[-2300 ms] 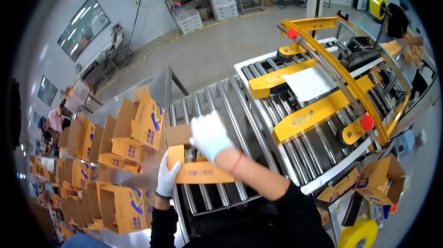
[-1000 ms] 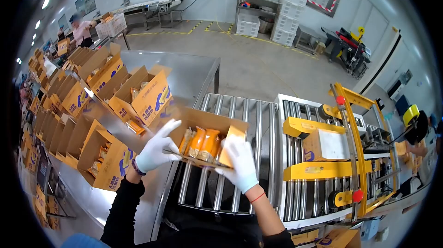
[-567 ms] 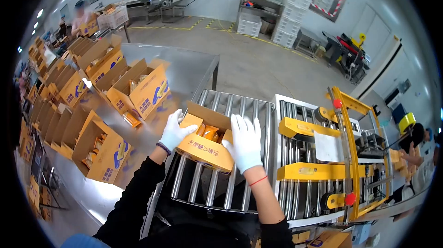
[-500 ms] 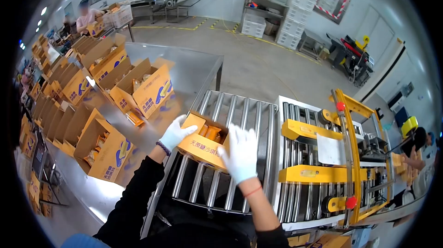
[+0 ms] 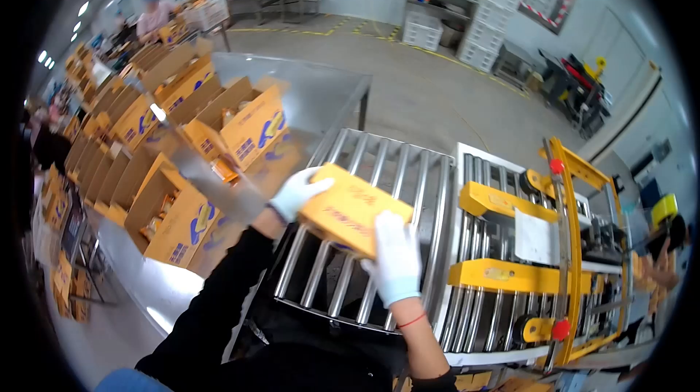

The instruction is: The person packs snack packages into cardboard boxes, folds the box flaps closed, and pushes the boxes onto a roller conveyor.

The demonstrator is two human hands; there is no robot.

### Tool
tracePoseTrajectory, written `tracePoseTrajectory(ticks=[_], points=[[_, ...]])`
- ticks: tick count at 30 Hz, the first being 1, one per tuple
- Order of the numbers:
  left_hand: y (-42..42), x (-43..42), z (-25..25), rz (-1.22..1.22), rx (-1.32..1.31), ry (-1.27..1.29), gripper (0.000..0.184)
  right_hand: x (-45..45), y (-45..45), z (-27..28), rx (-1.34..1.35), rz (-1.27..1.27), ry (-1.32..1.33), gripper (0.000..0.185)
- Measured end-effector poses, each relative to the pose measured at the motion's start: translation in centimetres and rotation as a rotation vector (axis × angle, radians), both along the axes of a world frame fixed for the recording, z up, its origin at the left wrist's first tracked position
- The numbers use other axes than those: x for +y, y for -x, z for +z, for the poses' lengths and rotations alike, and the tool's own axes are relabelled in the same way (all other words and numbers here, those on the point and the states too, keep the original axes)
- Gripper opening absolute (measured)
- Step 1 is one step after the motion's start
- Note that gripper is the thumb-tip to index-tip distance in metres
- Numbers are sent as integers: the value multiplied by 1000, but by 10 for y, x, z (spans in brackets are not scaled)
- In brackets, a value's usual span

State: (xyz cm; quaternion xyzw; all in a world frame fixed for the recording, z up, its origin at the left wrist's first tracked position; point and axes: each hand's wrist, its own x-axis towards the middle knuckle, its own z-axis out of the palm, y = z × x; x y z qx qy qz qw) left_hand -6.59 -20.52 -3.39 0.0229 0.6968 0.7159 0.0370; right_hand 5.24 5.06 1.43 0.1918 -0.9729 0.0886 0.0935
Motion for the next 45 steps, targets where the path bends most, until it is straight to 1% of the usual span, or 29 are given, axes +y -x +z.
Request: tracePoseTrajectory(ticks=[2, 3, 4, 5, 6, 7, 9, 11, 12, 13, 15, 17, 18, 19, 21, 22, 24, 27, 29, 31, 32, 35, 38, 39, 41, 42, 43, 44, 45], points=[[7, 63, -8, 167, 88, -118, 37, 18, 16, -5, 32, -133, -49, 111], [-3, 93, 6, 212, 154, 152, 38, 28, 29, -16, 88, -199, -91, 115], [10, 136, -49, 194, 358, 49, 48, 33, 42, -17, 65, -222, -118, 120], [-12, 162, -42, 136, 328, 213, 60, 31, 47, -5, 26, -233, -120, 110], [-13, 174, -40, -195, 53, 305, 68, 37, 61, -14, 65, -271, -213, 106], [-28, 170, -20, -397, 81, 89, 71, 47, 69, -27, 98, -308, -306, 101], [-42, 159, -30, -698, -310, -242, 64, 63, 62, -16, 56, -329, -203, 94], [-64, 100, -7, -498, 227, 286, 54, 83, 55, -20, 87, -377, -127, 81], [-77, 64, 21, -407, 205, 399, 48, 94, 54, -25, 100, -404, -124, 77], [-94, 26, 30, -145, 458, 557, 45, 105, 52, -30, 112, -430, -119, 74], [-128, -57, 78, 271, 831, 1256, 55, 117, 51, -36, 151, -505, -157, 71], [-158, -134, 81, 583, 599, 1424, 64, 140, 54, -52, 275, -509, -118, 64], [-175, -164, 88, 715, 279, 1411, 66, 150, 51, -58, 329, -488, -15, 61], [-198, -192, 81, 823, 252, 1601, 55, 130, 37, -37, 374, -485, 30, 60], [-217, -226, 79, 521, -455, 1448, 37, 132, 28, -44, 366, -413, -83, 54], [-224, -260, 24, 500, -37, 1699, 24, 135, 30, -63, 251, -344, -1, 48], [-206, -224, 61, 402, 82, 1433, 20, 94, 28, -117, -81, -112, 1050, 41], [-150, -169, 73, 200, -7, 1264, 34, 7, -11, -68, -228, 304, 551, 50], [-141, -138, 83, 241, 223, 613, 42, -35, -34, -20, -114, 506, 580, 57], [-133, -125, 90, 553, 653, 1121, 49, -61, -44, 13, 58, 562, 627, 67], [-134, -123, 93, 477, 423, 1044, 50, -68, -45, 18, 75, 507, 515, 65], [-129, -116, 80, -397, 295, 755, 41, -47, -23, -19, 40, 524, 349, 59], [-116, -94, 79, -465, 222, 915, 42, -30, 4, -35, -96, 611, 422, 46], [-107, -93, 79, -403, 238, 910, 43, -23, 2, -32, -171, 613, 546, 41], [-83, -86, 40, -46, 721, 822, 39, -42, 12, -18, -439, 230, 891, 44], [-77, -80, 40, -2, 652, 865, 38, -52, 17, -3, -429, 221, 854, 52], [-71, -73, 29, 58, 559, 951, 38, -48, 35, -3, -2, 422, 402, 59], [-71, -68, 14, 311, 738, 945, 40, -52, 41, 11, 31, 414, 328, 65], [-79, -61, 17, 422, 632, 908, 48, -55, 43, 23, 39, 368, 219, 72]])
